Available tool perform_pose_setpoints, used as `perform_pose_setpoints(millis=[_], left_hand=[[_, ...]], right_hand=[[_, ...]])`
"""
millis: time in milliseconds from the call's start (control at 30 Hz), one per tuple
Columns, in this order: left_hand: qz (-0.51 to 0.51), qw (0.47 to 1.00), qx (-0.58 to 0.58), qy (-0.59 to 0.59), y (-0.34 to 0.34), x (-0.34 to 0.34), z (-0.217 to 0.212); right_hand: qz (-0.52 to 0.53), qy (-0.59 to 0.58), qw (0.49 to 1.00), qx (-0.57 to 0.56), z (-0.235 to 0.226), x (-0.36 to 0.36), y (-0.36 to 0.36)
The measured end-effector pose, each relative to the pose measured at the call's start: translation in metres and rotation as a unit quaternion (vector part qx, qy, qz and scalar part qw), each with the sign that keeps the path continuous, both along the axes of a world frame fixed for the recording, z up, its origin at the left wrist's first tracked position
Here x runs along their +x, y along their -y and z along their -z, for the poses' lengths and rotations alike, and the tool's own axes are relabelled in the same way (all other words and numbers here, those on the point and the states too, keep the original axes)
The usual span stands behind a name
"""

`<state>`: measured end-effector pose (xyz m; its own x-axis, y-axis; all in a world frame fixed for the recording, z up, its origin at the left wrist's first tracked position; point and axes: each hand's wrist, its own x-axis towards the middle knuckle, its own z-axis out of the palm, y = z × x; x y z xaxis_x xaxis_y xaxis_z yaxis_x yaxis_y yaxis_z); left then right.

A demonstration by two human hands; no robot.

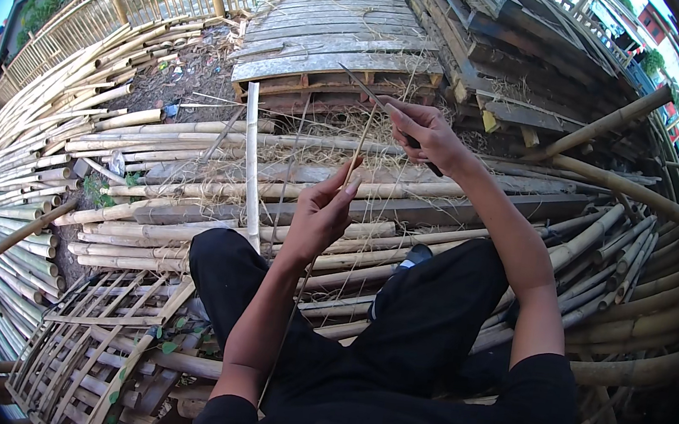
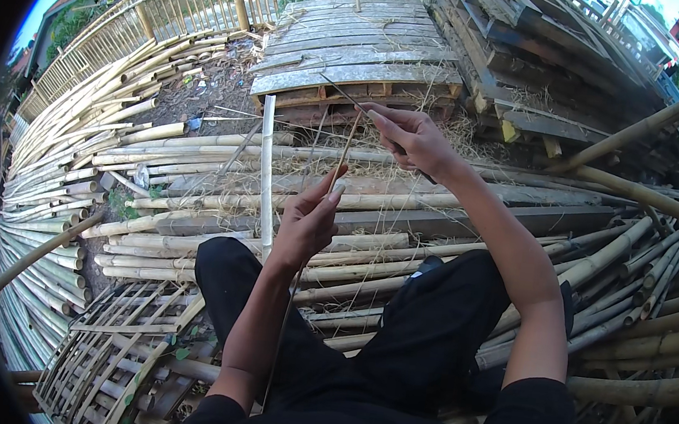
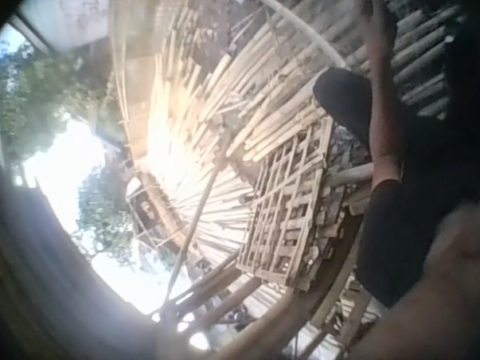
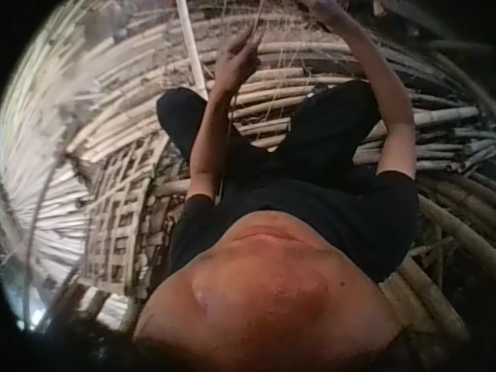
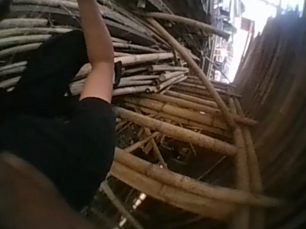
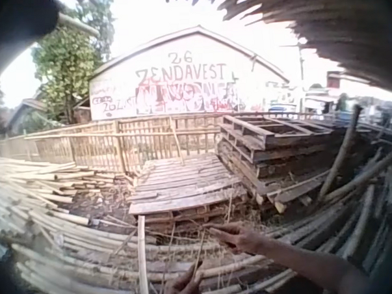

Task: The person strips a thin bamboo stick using a knife, repeatedly pulling the blade along the length of the wood to remove fibers and thin it down.

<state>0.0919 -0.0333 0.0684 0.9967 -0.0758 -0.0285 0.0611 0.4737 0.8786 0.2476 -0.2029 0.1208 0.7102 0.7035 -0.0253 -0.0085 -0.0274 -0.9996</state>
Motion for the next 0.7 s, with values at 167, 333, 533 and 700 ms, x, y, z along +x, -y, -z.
perform_pose_setpoints(millis=[167,333,533,700], left_hand=[[0.003,1.000,-0.003,0.004,0.000,0.000,-0.001],[0.015,0.999,-0.033,0.021,-0.003,-0.001,-0.001],[0.020,0.999,-0.037,0.029,-0.006,0.003,0.006],[0.033,0.997,-0.062,0.019,-0.004,0.001,0.001]], right_hand=[[0.030,0.039,0.999,-0.013,0.000,0.015,0.003],[0.091,0.037,0.995,0.022,0.003,0.021,0.018],[0.081,0.132,0.988,-0.029,0.004,0.000,0.004],[0.048,0.136,0.990,0.000,0.000,-0.007,-0.006]])
